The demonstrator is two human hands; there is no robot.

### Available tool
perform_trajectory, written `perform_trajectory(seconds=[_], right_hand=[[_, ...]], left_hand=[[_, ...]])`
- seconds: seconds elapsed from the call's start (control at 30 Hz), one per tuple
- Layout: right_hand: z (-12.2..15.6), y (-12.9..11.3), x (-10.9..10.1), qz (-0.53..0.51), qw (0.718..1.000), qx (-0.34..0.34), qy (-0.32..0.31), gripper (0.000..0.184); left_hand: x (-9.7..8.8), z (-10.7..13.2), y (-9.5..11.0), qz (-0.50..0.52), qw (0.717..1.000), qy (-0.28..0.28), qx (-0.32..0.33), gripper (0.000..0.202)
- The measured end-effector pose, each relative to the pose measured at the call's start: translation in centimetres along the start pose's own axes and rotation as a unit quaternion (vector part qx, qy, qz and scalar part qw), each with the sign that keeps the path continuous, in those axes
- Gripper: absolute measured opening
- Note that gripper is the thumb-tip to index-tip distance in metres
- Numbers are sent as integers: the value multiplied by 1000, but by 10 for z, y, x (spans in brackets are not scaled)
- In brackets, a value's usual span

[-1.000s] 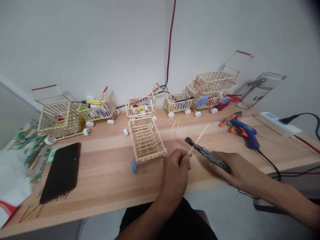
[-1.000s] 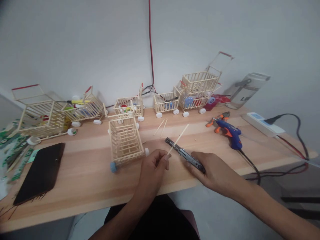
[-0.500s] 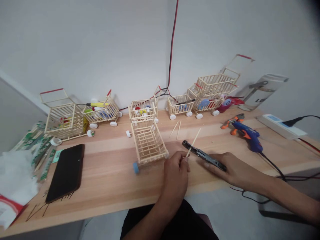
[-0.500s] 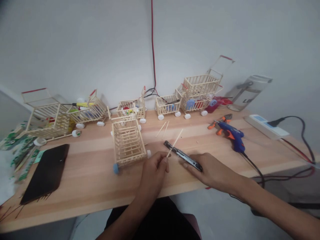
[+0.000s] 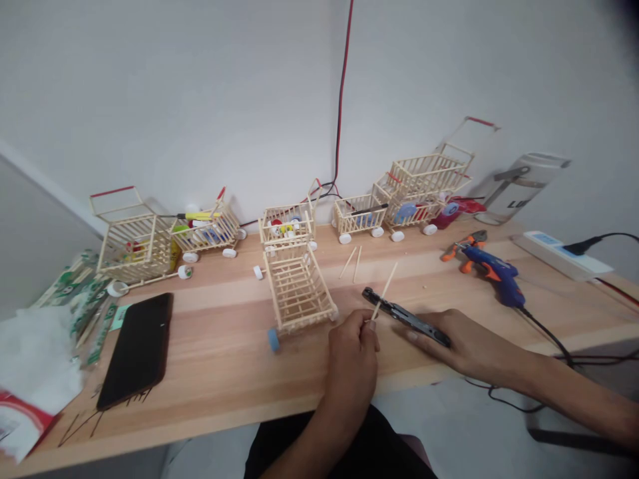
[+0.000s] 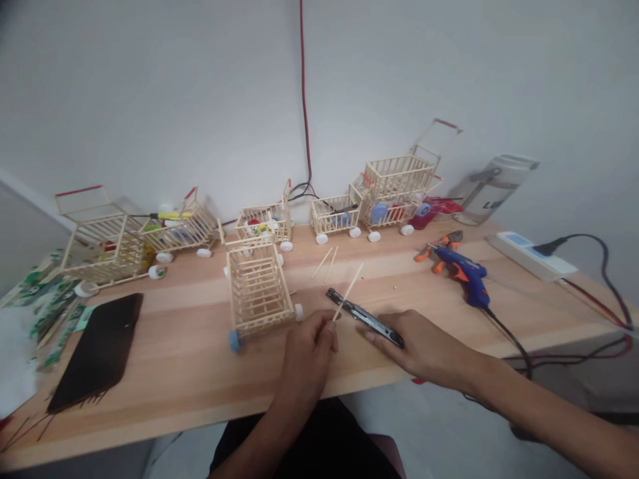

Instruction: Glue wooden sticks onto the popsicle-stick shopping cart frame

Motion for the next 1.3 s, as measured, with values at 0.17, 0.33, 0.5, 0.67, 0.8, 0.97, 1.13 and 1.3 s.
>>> perform_trajectory(seconds=[0.17,0.33,0.5,0.67,0.8,0.97,1.13,1.3], right_hand=[[1,0,1,6,1000,-3,-3,41],[1,1,1,13,1000,-3,0,41],[-2,-8,-2,-15,1000,-12,3,39],[-4,-11,-3,-3,1000,-24,7,40],[-3,-8,-5,31,999,-17,6,42],[-3,-10,-8,59,998,-1,3,44],[-2,-12,-5,42,999,13,-2,46],[-3,-12,-3,28,1000,7,5,46]], left_hand=[[0,1,0,-1,1000,0,7,24],[0,1,0,-1,1000,3,8,24],[-1,2,-1,-9,1000,7,15,25],[-2,5,-3,0,999,8,39,28],[-4,4,-4,-6,999,7,40,29],[-5,4,-1,-10,999,4,45,30],[-5,5,-2,-16,999,1,34,28],[-5,5,-5,-7,1000,-5,16,28]])
Point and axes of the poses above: each hand's wrist, its own z-axis away from the middle knuckle, its own x-axis out of the palm, y = z × x, the point moved 10 cm from there along -z, towards the middle knuckle, and after that the axes turned 13 degrees about -x, right-handed, at the moved point
